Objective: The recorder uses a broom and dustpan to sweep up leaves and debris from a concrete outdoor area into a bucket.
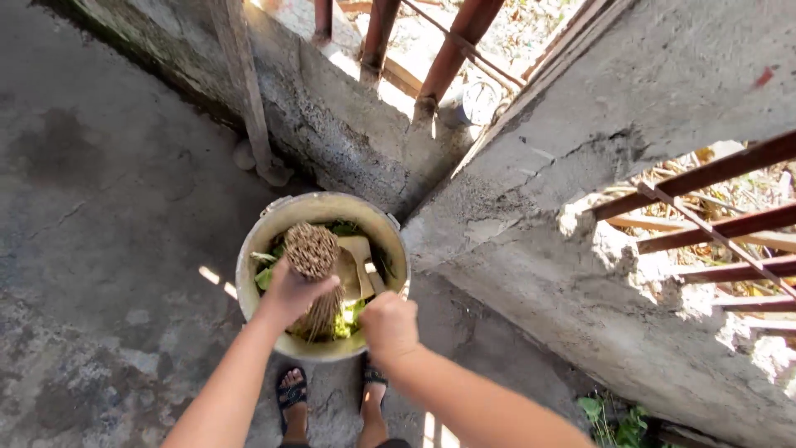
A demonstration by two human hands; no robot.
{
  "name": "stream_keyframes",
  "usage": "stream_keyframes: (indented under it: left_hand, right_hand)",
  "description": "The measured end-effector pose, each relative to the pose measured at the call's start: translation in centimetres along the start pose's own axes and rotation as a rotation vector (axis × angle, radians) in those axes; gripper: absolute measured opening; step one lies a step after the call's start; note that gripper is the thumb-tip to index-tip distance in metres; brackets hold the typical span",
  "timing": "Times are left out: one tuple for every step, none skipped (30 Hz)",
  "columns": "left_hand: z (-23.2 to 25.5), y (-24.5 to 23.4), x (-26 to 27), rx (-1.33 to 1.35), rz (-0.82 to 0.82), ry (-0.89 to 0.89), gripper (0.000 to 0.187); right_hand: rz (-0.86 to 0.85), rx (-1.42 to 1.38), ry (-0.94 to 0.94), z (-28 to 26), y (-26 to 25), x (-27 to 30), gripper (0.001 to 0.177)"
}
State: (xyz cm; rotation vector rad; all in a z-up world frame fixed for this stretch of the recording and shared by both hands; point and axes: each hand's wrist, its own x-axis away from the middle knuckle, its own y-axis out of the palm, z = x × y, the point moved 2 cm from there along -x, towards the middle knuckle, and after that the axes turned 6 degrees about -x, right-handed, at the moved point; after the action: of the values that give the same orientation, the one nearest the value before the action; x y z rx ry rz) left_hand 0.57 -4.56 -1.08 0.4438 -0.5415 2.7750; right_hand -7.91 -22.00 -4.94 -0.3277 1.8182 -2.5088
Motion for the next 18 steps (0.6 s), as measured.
stream_keyframes:
  left_hand:
    - [-0.9, 0.5, -0.5, 0.000, 0.009, 0.006, 0.035]
    - [-1.8, 1.2, -0.5, 0.099, 0.003, 0.088, 0.036]
    - [-2.7, 1.8, -0.2, 0.198, -0.003, 0.171, 0.037]
    - [-2.5, 1.5, 0.5, 0.198, 0.012, 0.176, 0.037]
    - [-2.3, 1.1, 1.3, 0.232, 0.046, 0.155, 0.043]
    - [-1.9, 0.6, 1.5, 0.264, 0.078, 0.146, 0.049]
    - [-2.2, -0.6, 0.7, 0.262, 0.091, 0.161, 0.049]
    - [-3.0, -1.8, 0.7, 0.095, 0.139, 0.123, 0.044]
    - [-3.8, -3.1, 0.7, -0.072, 0.187, 0.082, 0.040]
    - [-2.1, -3.8, 1.6, -0.071, 0.192, 0.090, 0.040]
    - [-0.3, -4.8, 2.5, 0.000, 0.257, 0.078, 0.048]
    - [1.4, -5.9, 3.3, 0.068, 0.322, 0.070, 0.056]
    - [1.7, -6.1, 3.1, 0.067, 0.327, 0.082, 0.056]
    - [1.8, -6.4, 3.2, 0.160, 0.321, 0.088, 0.055]
    - [1.9, -6.6, 3.1, 0.253, 0.314, 0.094, 0.055]
    - [2.9, -6.7, 3.4, 0.250, 0.313, 0.107, 0.055]
    - [4.0, -6.7, 3.7, 0.275, 0.291, 0.137, 0.057]
    - [5.1, -6.4, 3.8, 0.304, 0.266, 0.167, 0.060]
  right_hand:
    - [0.011, 0.002, -0.003, -2.3, 0.4, -1.0, 0.009]
    - [0.021, -0.074, -0.031, -4.7, 0.7, -1.3, 0.012]
    - [0.031, -0.150, -0.059, -7.1, 0.9, -1.5, 0.016]
    - [0.043, -0.148, -0.069, -7.7, 0.0, -1.7, 0.016]
    - [0.067, -0.215, -0.049, -8.2, -1.1, -1.9, 0.014]
    - [0.100, -0.281, -0.024, -8.6, -2.2, -2.6, 0.013]
    - [0.119, -0.277, -0.029, -7.8, -3.0, -4.0, 0.013]
    - [0.092, -0.266, -0.055, -7.7, -3.7, -4.5, 0.010]
    - [0.065, -0.254, -0.082, -7.5, -4.5, -4.9, 0.007]
    - [0.073, -0.250, -0.082, -3.6, -7.9, -5.5, 0.007]
    - [-0.156, -0.238, -0.102, -0.1, -11.5, -6.0, 0.026]
    - [-0.382, -0.226, -0.118, 3.3, -15.6, -6.0, 0.046]
    - [-0.369, -0.225, -0.115, 5.7, -13.9, -7.4, 0.046]
    - [-0.267, -0.177, -0.087, 8.1, -12.2, -8.6, 0.033]
    - [-0.165, -0.130, -0.059, 10.6, -10.6, -9.9, 0.022]
    - [-0.154, -0.130, -0.052, 11.8, -13.6, -9.2, 0.022]
    - [-0.249, -0.095, -0.036, 13.1, -16.3, -8.4, 0.026]
    - [-0.346, -0.056, -0.016, 14.6, -18.9, -7.5, 0.031]
